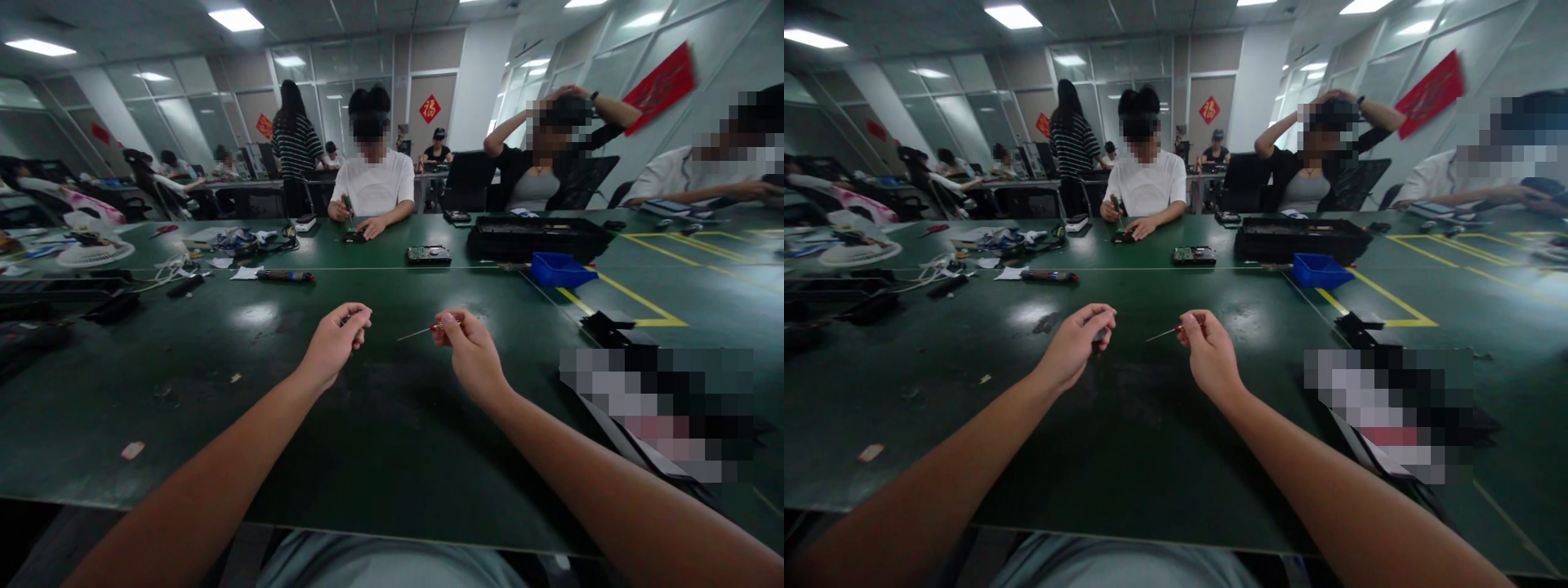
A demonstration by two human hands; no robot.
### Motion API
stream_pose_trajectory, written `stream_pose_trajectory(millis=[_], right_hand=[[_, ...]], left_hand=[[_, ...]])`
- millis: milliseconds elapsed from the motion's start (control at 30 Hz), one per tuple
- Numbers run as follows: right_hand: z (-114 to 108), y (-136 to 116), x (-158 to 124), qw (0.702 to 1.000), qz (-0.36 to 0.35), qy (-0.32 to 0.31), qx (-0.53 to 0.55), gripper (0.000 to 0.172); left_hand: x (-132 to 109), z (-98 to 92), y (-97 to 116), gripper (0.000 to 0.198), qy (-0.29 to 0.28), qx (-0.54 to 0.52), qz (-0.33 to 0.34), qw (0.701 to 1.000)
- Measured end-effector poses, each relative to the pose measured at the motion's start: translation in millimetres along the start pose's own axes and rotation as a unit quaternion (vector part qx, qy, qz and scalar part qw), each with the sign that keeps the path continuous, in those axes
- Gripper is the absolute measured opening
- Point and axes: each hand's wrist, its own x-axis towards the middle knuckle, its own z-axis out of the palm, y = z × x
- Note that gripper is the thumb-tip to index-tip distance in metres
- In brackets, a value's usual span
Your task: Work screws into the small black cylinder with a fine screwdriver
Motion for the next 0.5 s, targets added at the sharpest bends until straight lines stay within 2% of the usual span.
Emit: stream_pose_trajectory(millis=[100,200,367,500], right_hand=[[-0.7,0.9,0.2,1.0,-0.001,-0.001,-0.004,0.028],[-0.9,0.9,0.2,1.0,-0.004,-0.005,-0.008,0.028],[0.3,-0.8,0.5,1.0,-0.004,-0.004,-0.016,0.027],[0.8,0.8,1.5,1.0,-0.002,-0.005,-0.013,0.026]], left_hand=[[5.9,-19.7,10.5,0.024,0.04,-0.036,-0.003,0.999],[12.3,-51.8,17.1,0.022,0.094,-0.056,-0.013,0.994],[17.4,-126.2,22.5,0.015,0.224,-0.076,-0.019,0.971],[9.7,-188.7,29.9,0.016,0.345,-0.051,-0.026,0.937]])
